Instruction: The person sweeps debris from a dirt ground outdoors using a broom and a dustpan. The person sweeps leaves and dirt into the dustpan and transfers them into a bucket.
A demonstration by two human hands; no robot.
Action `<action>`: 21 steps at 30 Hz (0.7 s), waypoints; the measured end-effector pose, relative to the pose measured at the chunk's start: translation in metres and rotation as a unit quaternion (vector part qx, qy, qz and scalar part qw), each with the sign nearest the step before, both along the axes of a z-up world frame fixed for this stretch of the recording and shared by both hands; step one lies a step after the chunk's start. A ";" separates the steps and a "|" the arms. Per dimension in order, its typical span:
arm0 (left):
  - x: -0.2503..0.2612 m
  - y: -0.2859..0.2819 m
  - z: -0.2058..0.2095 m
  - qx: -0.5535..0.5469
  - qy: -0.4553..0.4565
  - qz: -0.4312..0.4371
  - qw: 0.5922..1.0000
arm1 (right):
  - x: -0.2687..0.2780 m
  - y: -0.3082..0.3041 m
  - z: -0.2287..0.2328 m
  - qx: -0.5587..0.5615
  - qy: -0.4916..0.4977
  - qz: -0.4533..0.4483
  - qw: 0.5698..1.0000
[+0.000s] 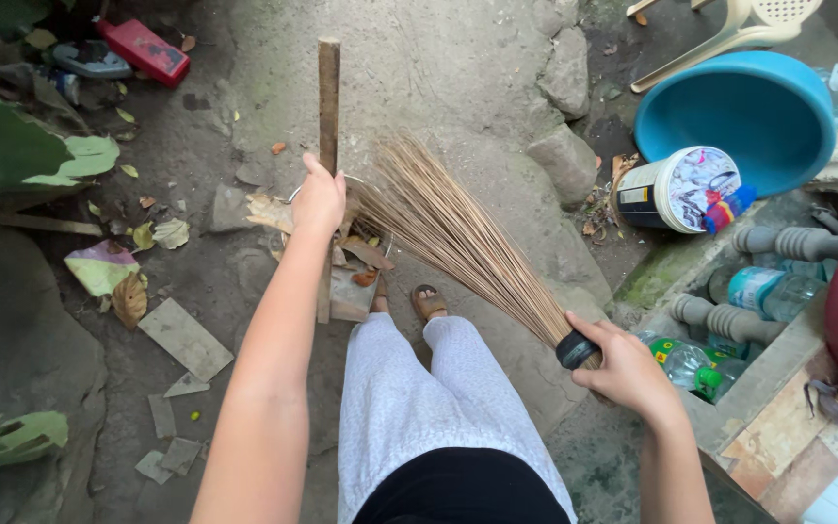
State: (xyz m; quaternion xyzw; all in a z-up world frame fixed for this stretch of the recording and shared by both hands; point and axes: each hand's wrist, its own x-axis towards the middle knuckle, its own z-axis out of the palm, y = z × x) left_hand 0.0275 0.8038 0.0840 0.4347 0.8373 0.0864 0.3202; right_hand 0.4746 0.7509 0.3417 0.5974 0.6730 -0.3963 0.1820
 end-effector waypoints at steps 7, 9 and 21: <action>-0.007 -0.029 0.035 0.024 0.037 -0.026 0.999 | -0.007 0.011 -0.022 0.042 -0.015 0.054 0.998; -0.007 -0.032 0.051 0.014 0.035 -0.025 0.999 | -0.007 0.011 -0.026 0.033 -0.031 0.043 0.998; -0.010 -0.029 0.073 0.035 0.107 0.078 0.991 | 0.025 0.001 -0.038 0.016 -0.002 0.033 0.999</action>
